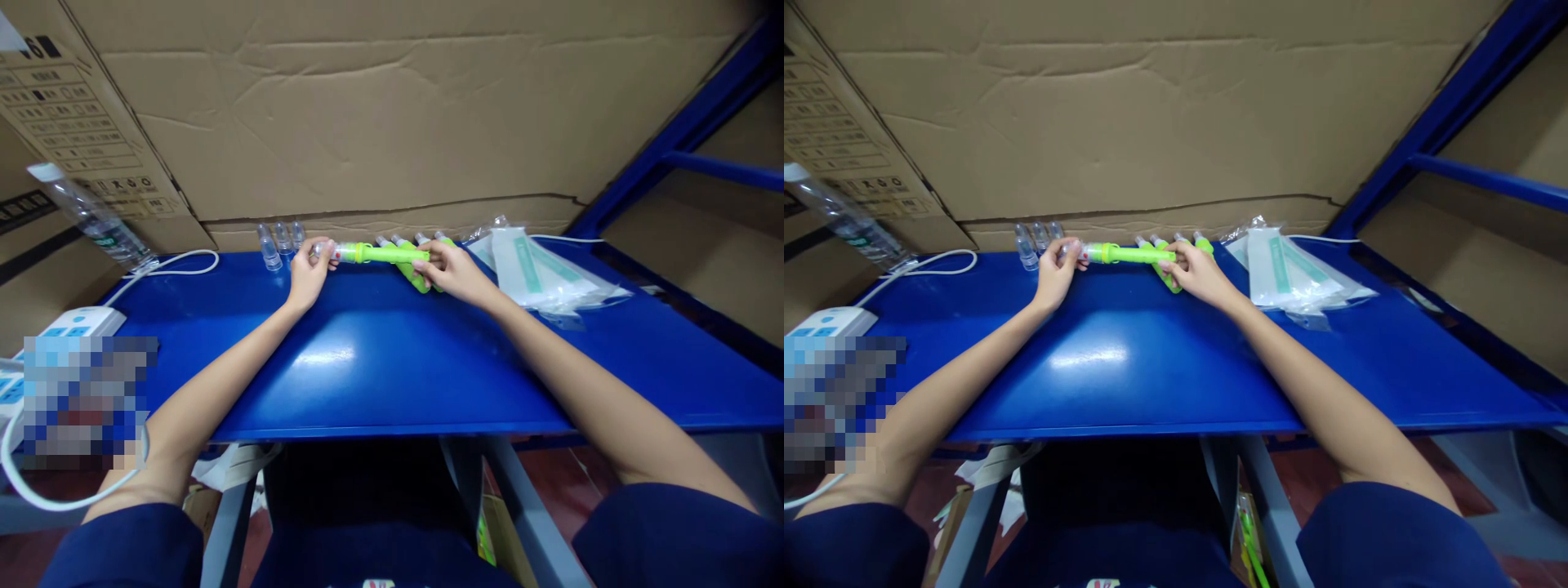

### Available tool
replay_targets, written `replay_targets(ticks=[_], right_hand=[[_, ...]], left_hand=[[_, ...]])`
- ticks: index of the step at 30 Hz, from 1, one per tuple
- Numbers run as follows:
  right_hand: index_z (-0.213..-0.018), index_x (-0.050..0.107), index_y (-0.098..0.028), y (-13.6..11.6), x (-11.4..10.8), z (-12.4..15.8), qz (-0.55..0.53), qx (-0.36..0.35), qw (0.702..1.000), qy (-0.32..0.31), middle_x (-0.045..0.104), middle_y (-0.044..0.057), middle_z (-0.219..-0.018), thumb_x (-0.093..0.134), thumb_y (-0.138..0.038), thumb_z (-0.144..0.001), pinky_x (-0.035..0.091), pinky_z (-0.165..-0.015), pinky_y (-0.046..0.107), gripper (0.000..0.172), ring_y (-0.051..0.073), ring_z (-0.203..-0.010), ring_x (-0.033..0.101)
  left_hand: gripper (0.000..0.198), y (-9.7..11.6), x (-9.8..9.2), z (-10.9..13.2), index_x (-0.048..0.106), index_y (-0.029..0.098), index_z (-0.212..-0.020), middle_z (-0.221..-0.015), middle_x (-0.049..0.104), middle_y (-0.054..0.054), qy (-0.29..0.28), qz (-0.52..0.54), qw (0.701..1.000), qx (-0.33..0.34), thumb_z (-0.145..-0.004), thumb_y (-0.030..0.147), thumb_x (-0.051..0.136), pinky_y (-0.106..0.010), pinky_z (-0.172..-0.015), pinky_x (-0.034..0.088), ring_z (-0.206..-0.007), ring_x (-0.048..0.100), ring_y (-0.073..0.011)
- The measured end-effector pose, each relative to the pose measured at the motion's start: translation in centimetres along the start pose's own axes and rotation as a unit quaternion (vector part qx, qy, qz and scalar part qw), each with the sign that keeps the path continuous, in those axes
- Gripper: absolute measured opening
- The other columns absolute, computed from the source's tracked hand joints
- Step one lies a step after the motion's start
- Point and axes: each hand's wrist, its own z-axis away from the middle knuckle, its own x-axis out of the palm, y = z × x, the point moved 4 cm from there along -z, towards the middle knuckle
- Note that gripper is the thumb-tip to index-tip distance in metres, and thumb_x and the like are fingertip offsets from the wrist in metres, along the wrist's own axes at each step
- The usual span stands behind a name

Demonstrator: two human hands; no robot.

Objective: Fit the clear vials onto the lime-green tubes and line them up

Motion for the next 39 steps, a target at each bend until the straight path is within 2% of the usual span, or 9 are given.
replay_targets(ticks=[5, 11, 14, 17, 20, 25, 29, 33, 39], right_hand=[[-0.089, 0.06, -0.019, -0.5, -0.4, 0.5, 0.148, -0.055, 0.983, 0.091, 0.055, 0.002, -0.064, 0.052, -0.058, -0.093, 0.044, -0.062, 0.033, 0.04, 0.019, -0.06, 0.054], [-0.07, 0.047, -0.021, 1.4, 1.8, 0.4, -0.129, 0.083, 0.983, -0.103, 0.039, -0.003, -0.054, 0.046, -0.072, -0.093, 0.025, -0.044, 0.024, 0.056, 0.008, -0.044, 0.031], [-0.074, 0.053, -0.02, 1.0, 2.4, 0.5, -0.197, 0.096, 0.97, -0.103, 0.044, -0.002, -0.056, 0.053, -0.07, -0.09, 0.021, -0.039, 0.023, 0.052, 0.007, -0.042, 0.031], [-0.077, 0.055, -0.02, 0.4, 2.4, 0.4, -0.205, 0.1, 0.973, -0.043, 0.05, 0.002, -0.06, 0.053, -0.073, -0.088, 0.024, -0.037, 0.023, 0.055, 0.009, -0.043, 0.036], [-0.078, 0.054, -0.021, 0.0, 2.1, 0.4, -0.171, 0.101, 0.98, 0.0, 0.053, 0.003, -0.062, 0.048, -0.078, -0.089, 0.032, -0.037, 0.024, 0.059, 0.009, -0.043, 0.04], [-0.074, 0.053, -0.023, -0.1, 1.1, 0.6, -0.001, 0.045, 0.996, 0.081, 0.053, 0.003, -0.057, 0.038, -0.076, -0.095, 0.05, -0.057, 0.034, 0.058, 0.017, -0.05, 0.053], [-0.079, 0.06, -0.022, -0.6, 1.3, 0.9, 0.159, -0.017, 0.977, 0.141, 0.06, 0.007, -0.063, 0.034, -0.07, -0.099, 0.054, -0.07, 0.043, 0.058, 0.027, -0.065, 0.064], [-0.105, 0.068, -0.018, -1.8, 2.6, 1.6, 0.255, -0.049, 0.959, 0.117, 0.071, 0.014, -0.084, 0.039, -0.053, -0.102, 0.055, -0.075, 0.048, 0.046, 0.033, -0.079, 0.069], [-0.135, 0.055, -0.013, -3.2, 5.7, 3.0, 0.28, -0.088, 0.956, 0.003, 0.074, 0.015, -0.101, 0.046, -0.033, -0.102, 0.057, -0.077, 0.044, 0.041, 0.032, -0.088, 0.072]], left_hand=[[0.063, 1.0, 0.2, 1.3, 0.063, 0.018, -0.109, -0.091, 0.073, -0.005, 0.004, -0.032, 0.998, 0.046, -0.083, 0.076, 0.06, -0.027, -0.071, 0.06, -0.072, 0.073, -0.0147], [0.056, 2.3, -0.4, 0.5, 0.064, 0.019, -0.117, -0.1, 0.073, -0.007, -0.032, -0.07, 0.991, 0.106, -0.091, 0.068, 0.058, -0.027, -0.074, 0.06, -0.076, 0.072, -0.0142], [0.057, 2.0, -1.1, -0.5, 0.063, 0.022, -0.125, -0.104, 0.074, -0.007, -0.041, -0.083, 0.991, 0.1, -0.093, 0.069, 0.053, -0.029, -0.08, 0.06, -0.08, 0.072, -0.0151], [0.062, 1.4, -1.8, -1.2, 0.063, 0.022, -0.129, -0.124, 0.071, -0.011, -0.045, -0.135, 0.984, 0.109, -0.094, 0.071, 0.048, -0.037, -0.1, 0.055, -0.107, 0.07, -0.0211], [0.06, 0.8, -2.8, -1.7, 0.065, 0.02, -0.124, -0.128, 0.069, -0.013, -0.025, -0.191, 0.975, 0.113, -0.1, 0.067, 0.037, -0.041, -0.111, 0.046, -0.123, 0.063, -0.0239], [0.031, 0.2, -4.8, -2.3, 0.063, 0.017, -0.108, -0.09, 0.068, -0.007, 0.023, -0.296, 0.951, 0.083, -0.094, 0.045, 0.058, -0.037, -0.09, 0.054, -0.083, 0.066, -0.0193], [0.033, -0.4, -5.2, -2.2, 0.059, 0.021, -0.11, -0.07, 0.061, 0.001, -0.021, -0.368, 0.929, 0.03, -0.083, 0.036, 0.07, -0.039, -0.083, 0.054, -0.07, 0.064, -0.0218], [0.036, -0.6, -4.7, -1.8, 0.058, 0.023, -0.11, -0.062, 0.061, 0.001, -0.09, -0.409, 0.908, 0.025, -0.08, 0.038, 0.072, -0.04, -0.079, 0.054, -0.068, 0.068, -0.0277], [0.04, -0.3, -3.8, -1.3, 0.056, 0.022, -0.117, -0.07, 0.068, -0.001, -0.136, -0.42, 0.897, 0.016, -0.08, 0.033, 0.068, -0.035, -0.071, 0.052, -0.069, 0.069, -0.0265]])
